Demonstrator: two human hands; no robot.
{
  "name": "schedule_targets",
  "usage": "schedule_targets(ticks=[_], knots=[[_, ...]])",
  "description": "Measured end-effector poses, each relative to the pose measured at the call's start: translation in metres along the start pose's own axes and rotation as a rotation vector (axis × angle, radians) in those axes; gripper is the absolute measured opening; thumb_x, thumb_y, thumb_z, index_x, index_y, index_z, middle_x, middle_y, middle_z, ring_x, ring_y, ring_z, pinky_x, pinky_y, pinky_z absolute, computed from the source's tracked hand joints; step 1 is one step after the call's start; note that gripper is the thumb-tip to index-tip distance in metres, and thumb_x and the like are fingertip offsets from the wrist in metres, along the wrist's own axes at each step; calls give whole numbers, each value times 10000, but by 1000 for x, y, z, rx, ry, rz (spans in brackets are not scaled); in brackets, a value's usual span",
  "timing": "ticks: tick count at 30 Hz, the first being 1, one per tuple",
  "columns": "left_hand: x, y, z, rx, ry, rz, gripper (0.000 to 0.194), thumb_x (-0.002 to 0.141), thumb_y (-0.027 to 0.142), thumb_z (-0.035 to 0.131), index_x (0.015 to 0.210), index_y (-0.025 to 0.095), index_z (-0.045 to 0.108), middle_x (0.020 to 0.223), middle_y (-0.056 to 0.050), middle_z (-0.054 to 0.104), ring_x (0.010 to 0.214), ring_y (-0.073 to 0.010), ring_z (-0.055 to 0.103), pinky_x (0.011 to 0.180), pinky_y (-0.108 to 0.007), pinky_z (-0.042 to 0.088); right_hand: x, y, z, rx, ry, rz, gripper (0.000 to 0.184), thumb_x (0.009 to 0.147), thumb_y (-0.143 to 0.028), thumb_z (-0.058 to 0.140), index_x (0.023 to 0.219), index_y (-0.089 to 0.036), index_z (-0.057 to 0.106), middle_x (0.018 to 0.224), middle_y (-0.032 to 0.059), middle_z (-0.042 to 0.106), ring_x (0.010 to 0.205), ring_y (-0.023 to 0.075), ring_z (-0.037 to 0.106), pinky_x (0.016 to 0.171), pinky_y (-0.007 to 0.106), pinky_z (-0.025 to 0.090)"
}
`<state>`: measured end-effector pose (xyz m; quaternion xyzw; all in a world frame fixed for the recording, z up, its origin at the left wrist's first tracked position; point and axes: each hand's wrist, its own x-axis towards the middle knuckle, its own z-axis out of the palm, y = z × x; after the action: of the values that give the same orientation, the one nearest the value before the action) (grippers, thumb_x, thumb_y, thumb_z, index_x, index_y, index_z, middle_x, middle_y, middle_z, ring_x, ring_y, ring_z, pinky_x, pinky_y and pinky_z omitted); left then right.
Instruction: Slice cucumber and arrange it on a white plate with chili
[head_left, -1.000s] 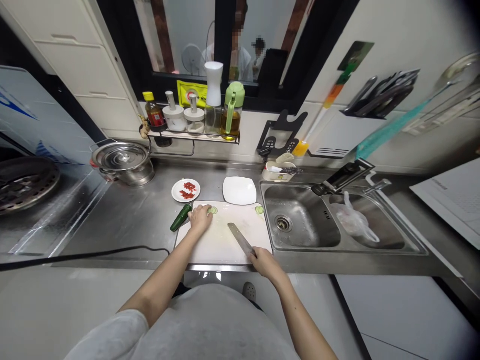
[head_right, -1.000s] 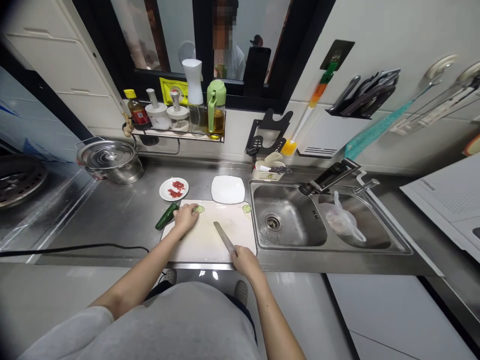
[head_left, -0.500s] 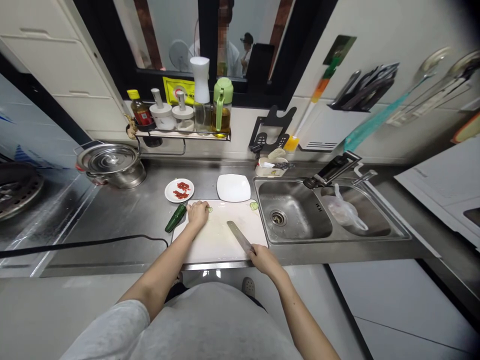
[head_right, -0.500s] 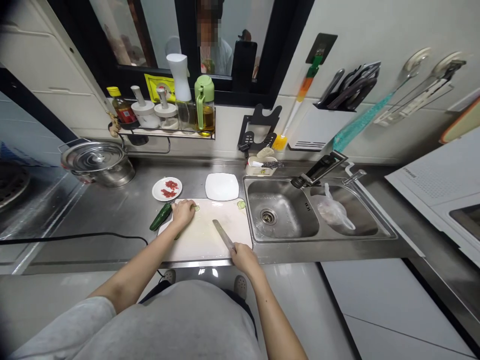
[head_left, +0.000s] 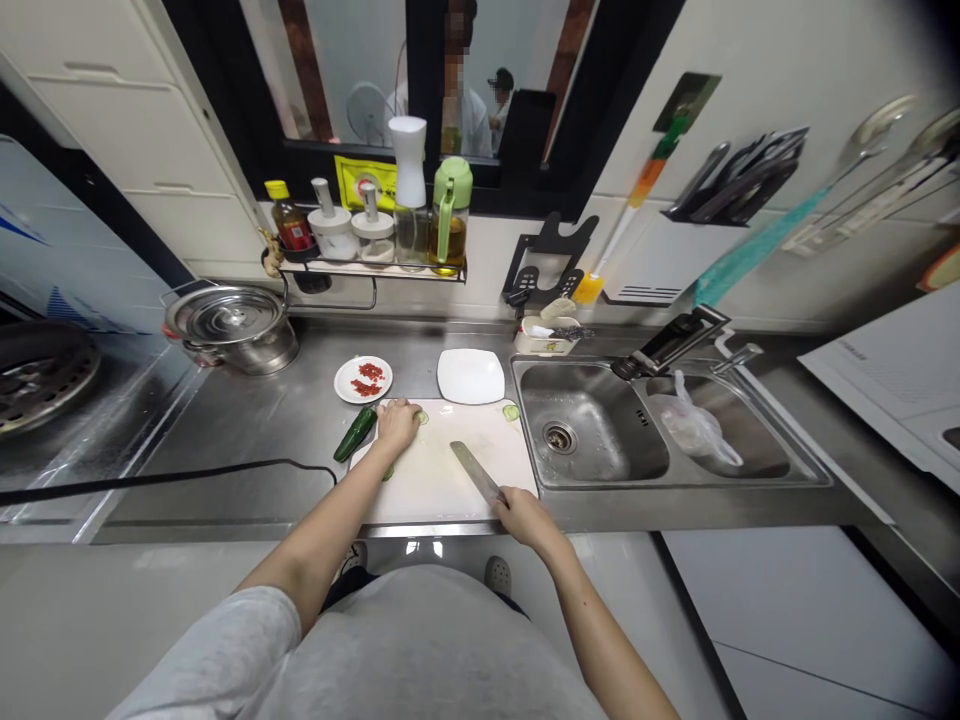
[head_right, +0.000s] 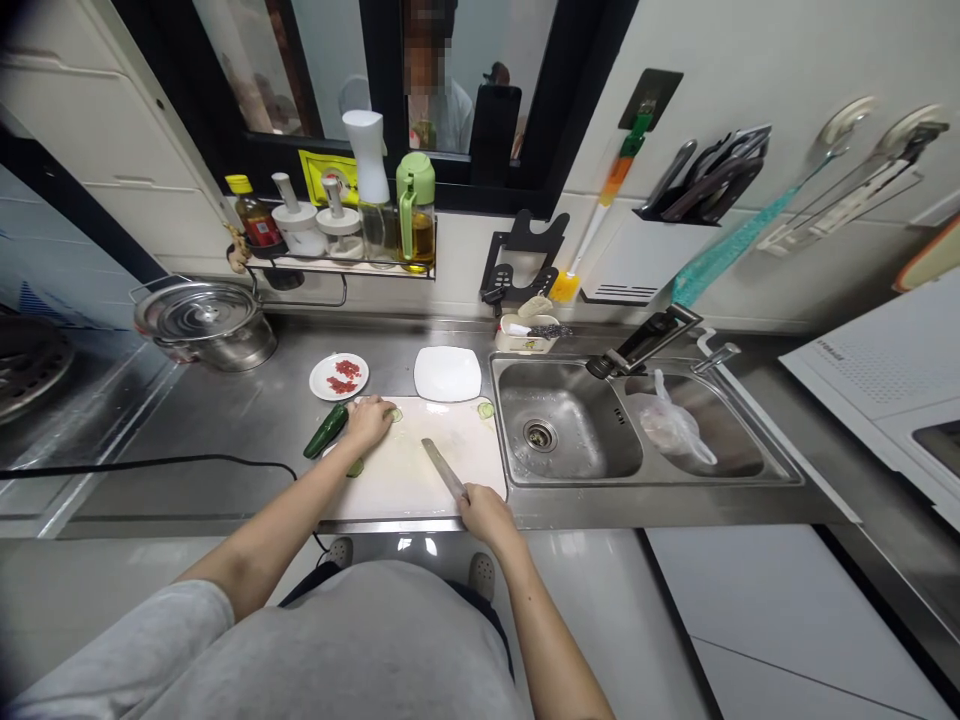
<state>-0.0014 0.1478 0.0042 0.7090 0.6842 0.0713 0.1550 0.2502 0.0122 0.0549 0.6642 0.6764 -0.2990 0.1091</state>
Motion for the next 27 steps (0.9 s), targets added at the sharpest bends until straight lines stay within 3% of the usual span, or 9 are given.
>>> schedule_targets(ticks=[4,14,22,27], knots=[[0,-2,3,12,22,55,289,876,258,448,1038,264,687,1109,-100,628,1107,-273,512,937,-422,294,0,4,4,26,-5,11,296,900,-311,429,1007,-154,657,1012,126,689,932,210,619,663,249,340],[4,9,-8,-90,-10,31,210,847,217,465,892,226,670,967,-67,696,988,-233,586,919,-388,327,1,5,7,34,-6,22,288,909,-334,441,997,-159,652,994,115,688,933,205,615,651,244,328],[-31,1,1,-402,-144,-119,192,751,319,604,912,233,663,848,11,698,801,-156,620,743,-266,424,0,3,5,23,-10,15,281,912,-321,425,988,-167,648,1013,119,686,955,213,614,677,253,340],[-51,-5,5,-334,-185,-158,179,756,323,585,891,229,657,832,0,709,798,-164,620,768,-291,410,-8,-11,6,7,-21,-35,297,922,-330,400,992,-174,643,1019,117,684,952,218,618,681,258,349]])
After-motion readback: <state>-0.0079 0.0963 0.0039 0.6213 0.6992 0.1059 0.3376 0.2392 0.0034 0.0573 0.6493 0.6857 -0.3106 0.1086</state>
